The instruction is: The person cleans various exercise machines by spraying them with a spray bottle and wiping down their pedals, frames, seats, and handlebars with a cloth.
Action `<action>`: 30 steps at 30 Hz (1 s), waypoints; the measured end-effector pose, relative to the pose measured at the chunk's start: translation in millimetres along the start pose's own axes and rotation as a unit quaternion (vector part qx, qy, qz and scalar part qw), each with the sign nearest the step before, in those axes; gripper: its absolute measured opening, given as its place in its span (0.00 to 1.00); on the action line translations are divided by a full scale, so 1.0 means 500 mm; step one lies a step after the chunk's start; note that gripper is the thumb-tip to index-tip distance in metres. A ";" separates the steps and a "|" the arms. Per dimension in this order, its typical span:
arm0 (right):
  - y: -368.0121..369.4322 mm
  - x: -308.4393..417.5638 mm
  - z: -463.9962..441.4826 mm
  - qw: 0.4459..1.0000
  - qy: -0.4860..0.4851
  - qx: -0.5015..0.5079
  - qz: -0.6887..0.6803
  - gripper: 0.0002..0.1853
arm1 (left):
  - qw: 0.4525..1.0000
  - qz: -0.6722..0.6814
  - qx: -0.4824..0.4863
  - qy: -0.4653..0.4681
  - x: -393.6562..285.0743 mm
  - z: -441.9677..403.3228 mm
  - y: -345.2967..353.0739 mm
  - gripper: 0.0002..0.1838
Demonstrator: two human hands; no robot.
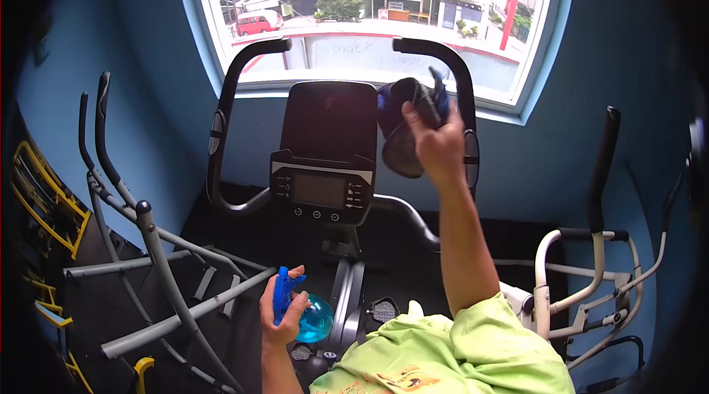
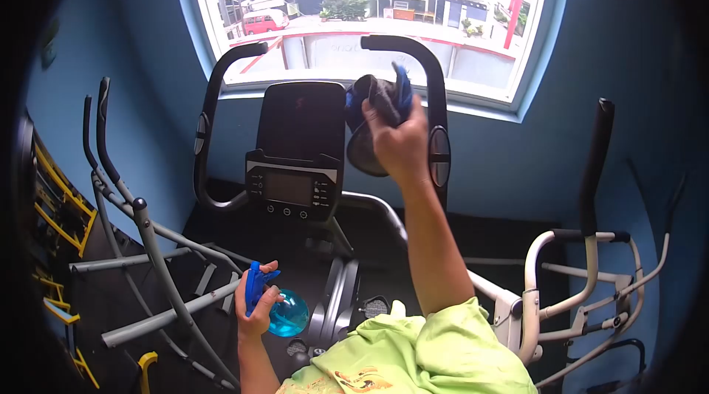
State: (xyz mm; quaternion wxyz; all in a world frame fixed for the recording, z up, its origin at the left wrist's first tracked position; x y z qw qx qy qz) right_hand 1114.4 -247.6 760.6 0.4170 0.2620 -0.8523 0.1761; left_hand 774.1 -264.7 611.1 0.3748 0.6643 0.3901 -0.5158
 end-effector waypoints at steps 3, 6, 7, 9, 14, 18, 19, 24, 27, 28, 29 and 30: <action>0.068 -0.096 -0.003 0.983 0.137 0.035 -0.116 0.28 | 0.998 -0.041 0.045 -0.020 0.006 0.011 0.017 0.22; 0.104 -0.073 -0.033 0.976 0.111 0.048 -0.180 0.23 | 0.999 -0.007 0.031 -0.031 0.012 0.030 0.020 0.22; 0.119 -0.075 -0.044 0.980 0.085 0.053 -0.174 0.21 | 0.999 -0.010 0.037 -0.030 0.012 0.034 0.020 0.22; 0.126 -0.105 -0.025 0.977 0.121 0.068 -0.163 0.18 | 0.999 -0.010 0.014 -0.041 0.009 0.047 0.014 0.23; 0.161 -0.150 0.127 0.846 0.248 0.067 -0.468 0.16 | 0.999 -0.017 -0.003 -0.044 0.002 0.064 0.012 0.23; 0.167 -0.203 0.265 0.873 0.272 -0.060 -0.400 0.17 | 0.998 -0.037 0.007 -0.050 0.006 0.064 0.013 0.23; 0.156 -0.206 0.262 0.871 0.272 -0.065 -0.403 0.17 | 0.998 -0.042 0.010 -0.049 0.005 0.061 0.014 0.23; 0.130 -0.169 0.179 0.866 0.243 -0.029 -0.435 0.15 | 0.996 -0.056 0.026 -0.068 -0.004 0.062 0.027 0.23; 0.136 -0.145 0.120 0.887 0.146 -0.052 -0.436 0.17 | 0.995 -0.061 0.023 -0.071 -0.009 0.063 0.032 0.23; 0.132 -0.134 0.112 0.913 0.074 -0.076 -0.394 0.19 | 0.995 -0.062 0.020 -0.072 -0.009 0.065 0.031 0.23; 0.135 -0.151 0.124 0.912 0.075 -0.073 -0.396 0.19 | 0.995 -0.065 0.017 -0.070 -0.008 0.068 0.027 0.23; 0.142 -0.184 0.150 0.927 0.072 -0.028 -0.368 0.20 | 0.995 -0.068 0.013 -0.067 -0.008 0.068 0.024 0.23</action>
Point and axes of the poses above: each hand's wrist, its own z-axis away from the middle knuckle, its own y-axis out of the palm, x = y × z, the point moved 4 cm from there along -z, towards the middle knuckle, and after that the axes turned 6 degrees about z, right-handed, at the moved point
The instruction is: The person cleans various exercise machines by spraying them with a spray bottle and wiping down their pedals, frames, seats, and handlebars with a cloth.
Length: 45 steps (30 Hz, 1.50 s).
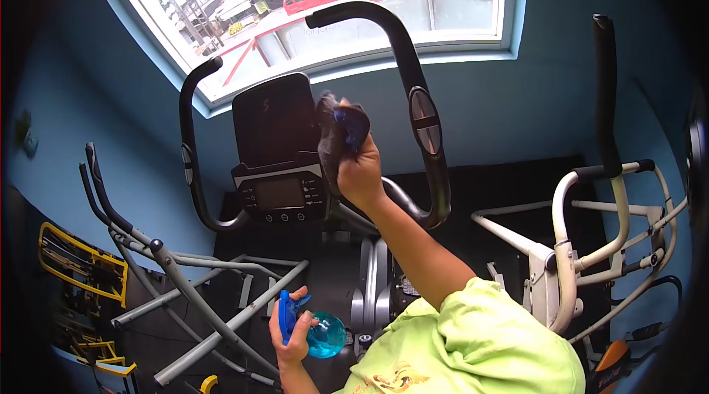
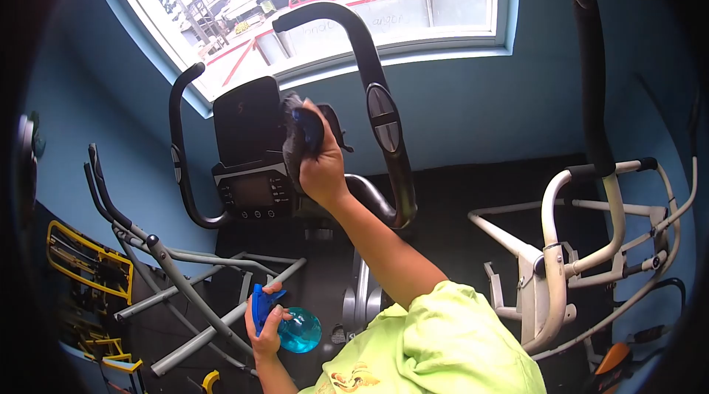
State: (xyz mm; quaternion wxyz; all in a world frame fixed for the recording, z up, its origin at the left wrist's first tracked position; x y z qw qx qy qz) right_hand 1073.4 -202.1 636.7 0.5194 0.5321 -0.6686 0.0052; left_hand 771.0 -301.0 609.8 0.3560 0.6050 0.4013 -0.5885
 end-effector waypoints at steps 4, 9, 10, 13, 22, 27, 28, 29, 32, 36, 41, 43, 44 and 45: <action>-0.013 -0.022 0.169 0.996 -0.024 -0.051 0.065 0.20 | 1.000 0.009 -0.006 -0.004 0.011 -0.006 -0.004 0.23; -0.026 0.011 0.227 0.976 -0.086 -0.031 0.198 0.20 | 1.000 0.018 0.009 -0.006 0.016 -0.027 0.001 0.23; -0.032 0.002 0.205 0.983 -0.081 -0.028 0.163 0.22 | 1.000 0.018 0.008 -0.007 0.017 -0.028 0.000 0.23; -0.030 0.018 0.132 0.990 -0.026 0.014 0.136 0.22 | 1.000 0.029 0.011 -0.005 0.019 -0.031 0.000 0.24; -0.053 0.029 0.248 0.899 -0.219 0.086 0.370 0.12 | 0.999 0.034 0.021 -0.018 0.041 -0.046 0.005 0.23; -0.082 0.086 0.119 0.926 -0.173 -0.167 0.292 0.09 | 0.999 0.037 0.030 -0.016 0.048 -0.053 -0.009 0.23; -0.083 0.078 0.078 0.929 -0.174 -0.154 0.288 0.09 | 0.999 0.042 0.018 -0.011 0.045 -0.053 -0.010 0.23; -0.089 0.063 0.038 0.928 -0.185 -0.151 0.287 0.08 | 0.999 0.045 0.018 -0.013 0.041 -0.055 -0.008 0.23; 0.006 0.092 -0.048 0.970 -0.041 -0.131 0.199 0.08 | 0.998 0.057 0.013 -0.009 0.033 -0.055 -0.010 0.23; 0.100 0.109 -0.139 0.944 0.072 -0.030 0.321 0.12 | 0.998 0.070 0.000 0.010 0.032 -0.047 -0.029 0.22; 0.179 0.142 -0.274 0.838 -0.056 0.120 0.530 0.17 | 0.995 0.092 -0.041 0.004 0.045 -0.025 -0.068 0.22; 0.246 0.150 -0.266 0.687 -0.173 0.227 0.668 0.17 | 0.998 0.047 -0.026 0.021 0.052 -0.025 -0.076 0.21; 0.274 0.140 -0.249 0.602 -0.197 0.310 0.709 0.18 | 0.998 0.057 -0.028 0.022 0.055 -0.025 -0.078 0.21; 0.284 0.128 -0.220 0.563 -0.261 0.362 0.696 0.19 | 0.997 0.065 -0.030 0.023 0.055 -0.021 -0.078 0.21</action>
Point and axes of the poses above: each hand's wrist, its own z-axis away from the middle knuckle, its own y-axis out of the palm, x = y × z, the point moved 4 cm from there along -z, towards the middle knuckle, and after that the axes turned 6 degrees about z, right-handed, at the moved point
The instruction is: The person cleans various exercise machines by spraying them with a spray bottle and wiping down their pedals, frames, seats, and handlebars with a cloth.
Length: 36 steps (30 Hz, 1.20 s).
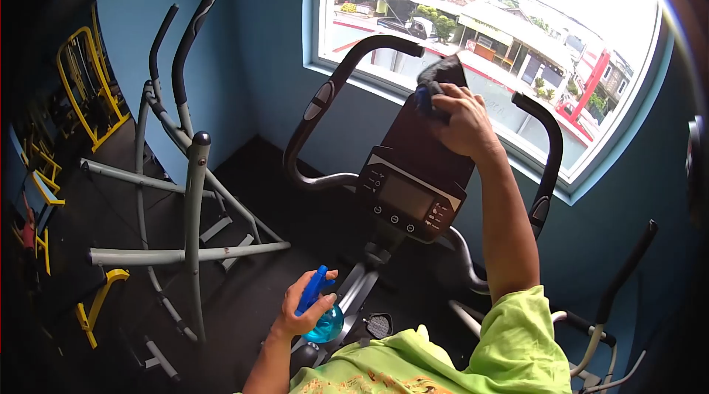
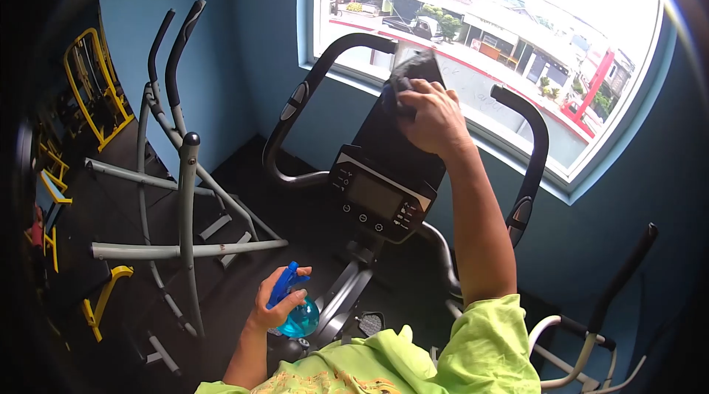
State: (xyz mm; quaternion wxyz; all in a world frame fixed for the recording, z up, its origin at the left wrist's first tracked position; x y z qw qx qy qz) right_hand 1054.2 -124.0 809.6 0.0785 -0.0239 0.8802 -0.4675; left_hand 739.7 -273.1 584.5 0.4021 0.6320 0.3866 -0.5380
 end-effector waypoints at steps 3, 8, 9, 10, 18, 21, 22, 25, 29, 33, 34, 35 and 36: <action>-0.015 0.026 0.043 0.982 -0.123 0.145 -0.002 0.22 | 0.999 0.035 -0.019 0.005 -0.004 0.007 -0.014 0.20; -0.075 -0.044 0.102 0.963 -0.126 0.228 -0.072 0.28 | 0.997 0.020 -0.072 0.023 0.020 0.051 -0.065 0.20; -0.072 -0.064 0.100 0.981 -0.051 0.187 -0.002 0.27 | 0.997 0.013 -0.078 0.016 0.023 0.054 -0.070 0.20; -0.045 -0.083 0.075 0.988 -0.023 0.145 -0.037 0.23 | 0.997 0.015 -0.074 0.014 0.024 0.055 -0.070 0.20; -0.007 0.042 0.083 0.958 -0.219 0.174 -0.066 0.33 | 0.994 0.071 -0.087 0.008 0.018 0.069 -0.073 0.22; -0.036 -0.001 0.070 0.984 -0.096 0.141 -0.043 0.47 | 0.991 0.086 -0.105 -0.008 0.040 0.091 -0.080 0.23; -0.030 -0.017 0.054 0.991 -0.044 0.097 -0.085 0.48 | 0.992 0.067 -0.106 -0.002 0.044 0.094 -0.083 0.23; 0.026 -0.007 -0.014 0.991 0.006 0.087 -0.099 0.47 | 0.994 0.047 -0.102 0.014 0.047 0.082 -0.081 0.20; 0.048 0.085 -0.025 0.964 -0.229 0.133 -0.009 0.35 | 0.991 0.075 -0.106 0.024 0.037 0.067 -0.071 0.20; 0.022 0.081 -0.031 0.957 -0.256 0.131 -0.029 0.28 | 0.988 0.083 -0.127 0.016 0.041 0.087 -0.075 0.20; 0.018 0.070 -0.047 0.963 -0.251 0.093 -0.011 0.27 | 0.990 0.068 -0.124 0.015 0.043 0.095 -0.078 0.20; 0.037 0.051 -0.073 0.976 -0.196 0.092 -0.031 0.25 | 0.988 0.070 -0.135 0.015 0.049 0.103 -0.080 0.20; 0.057 0.037 -0.099 0.985 -0.138 0.092 -0.048 0.24 | 0.986 0.093 -0.141 0.005 0.059 0.110 -0.079 0.21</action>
Point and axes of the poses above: each hand's wrist, its own z-axis away from the middle knuckle, its own y-axis out of the palm, x = y × z, the point moved 4 cm from there along -z, towards the middle knuckle, and after that the axes turned 6 degrees about z, right-handed, at the moved point
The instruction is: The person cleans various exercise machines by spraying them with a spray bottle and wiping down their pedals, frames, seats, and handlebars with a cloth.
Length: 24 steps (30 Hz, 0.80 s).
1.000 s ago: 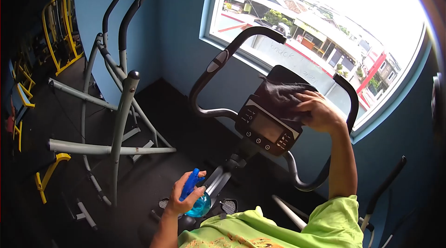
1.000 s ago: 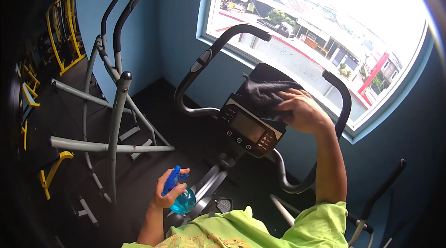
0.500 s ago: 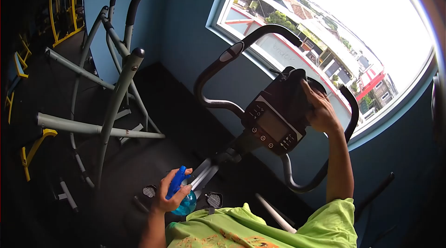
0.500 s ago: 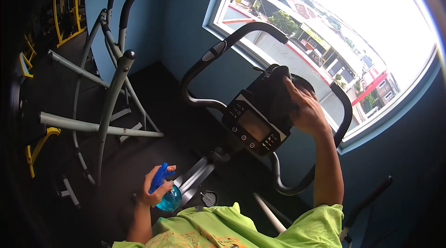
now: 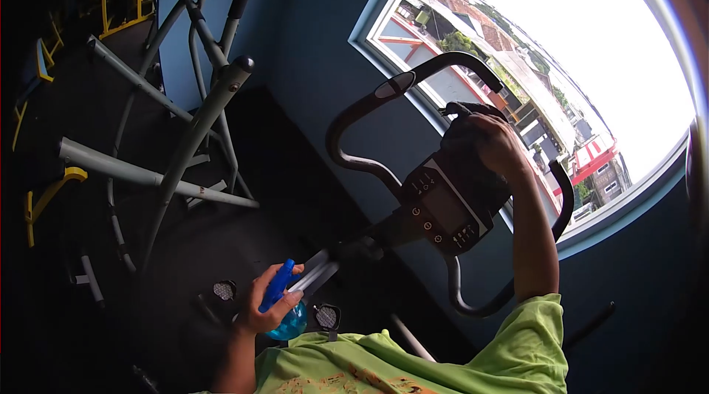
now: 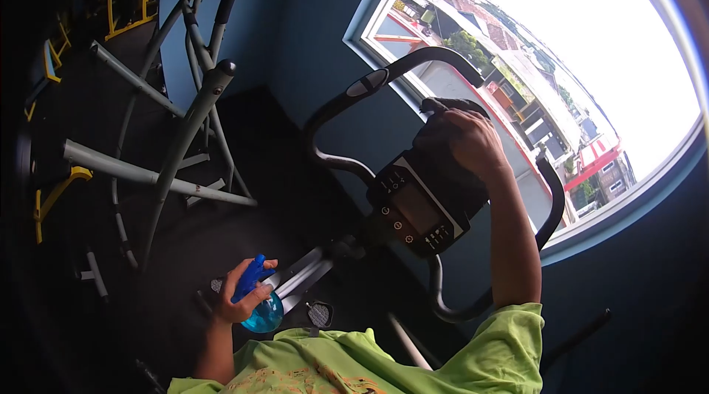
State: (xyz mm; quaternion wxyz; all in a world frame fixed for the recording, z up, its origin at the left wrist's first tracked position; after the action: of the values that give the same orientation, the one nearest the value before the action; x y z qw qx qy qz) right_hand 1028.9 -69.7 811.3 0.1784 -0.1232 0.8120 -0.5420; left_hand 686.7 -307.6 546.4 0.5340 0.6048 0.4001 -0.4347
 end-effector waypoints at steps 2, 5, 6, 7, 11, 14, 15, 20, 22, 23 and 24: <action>0.005 0.041 -0.048 1.000 0.004 0.013 -0.004 0.18 | 1.000 0.024 -0.009 -0.010 0.007 0.009 -0.003 0.22; 0.059 0.089 -0.101 0.964 -0.036 0.241 0.111 0.14 | 1.000 0.009 -0.014 0.015 0.003 0.018 -0.004 0.21; 0.090 0.103 -0.106 0.947 -0.095 0.301 0.066 0.12 | 1.000 0.016 -0.022 0.012 0.001 0.021 -0.005 0.22; 0.115 0.115 -0.113 0.920 -0.155 0.359 0.021 0.12 | 0.999 0.023 -0.032 0.010 0.001 0.025 -0.006 0.22; 0.121 0.144 -0.166 0.844 -0.251 0.374 0.291 0.12 | 0.998 0.025 -0.049 0.034 0.002 0.052 -0.018 0.22; 0.200 0.196 -0.160 0.823 -0.298 0.435 0.212 0.13 | 0.996 0.059 -0.063 0.015 0.010 0.070 -0.025 0.23; 0.279 0.189 -0.147 0.742 -0.447 0.435 0.246 0.16 | 0.996 0.051 -0.071 0.015 0.009 0.077 -0.027 0.23; 0.226 0.408 -0.026 0.647 -0.345 0.578 0.359 0.19 | 0.994 0.057 -0.088 0.015 0.010 0.106 -0.032 0.25; 0.351 0.384 0.038 0.660 -0.353 0.570 0.339 0.17 | 0.994 0.064 -0.089 -0.001 0.004 0.120 -0.039 0.25; 0.312 0.421 0.068 0.660 -0.353 0.570 0.340 0.17 | 0.994 0.064 -0.090 0.000 0.005 0.126 -0.042 0.25; 0.265 0.449 0.091 0.653 -0.337 0.559 0.385 0.17 | 0.993 0.074 -0.096 0.011 0.007 0.130 -0.047 0.24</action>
State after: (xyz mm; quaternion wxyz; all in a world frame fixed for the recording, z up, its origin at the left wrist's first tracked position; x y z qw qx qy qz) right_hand 844.0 -145.5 637.7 0.6673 0.1489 0.2144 -0.6975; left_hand 658.9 -369.6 532.6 0.6159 0.5833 0.4003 -0.3467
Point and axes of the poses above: each hand's wrist, its own z-axis away from the middle knuckle, its own y-axis out of the palm, x = y × z, the point moved 4 cm from there along -z, towards the middle knuckle, and after that the axes turned 6 degrees about z, right-handed, at the moved point
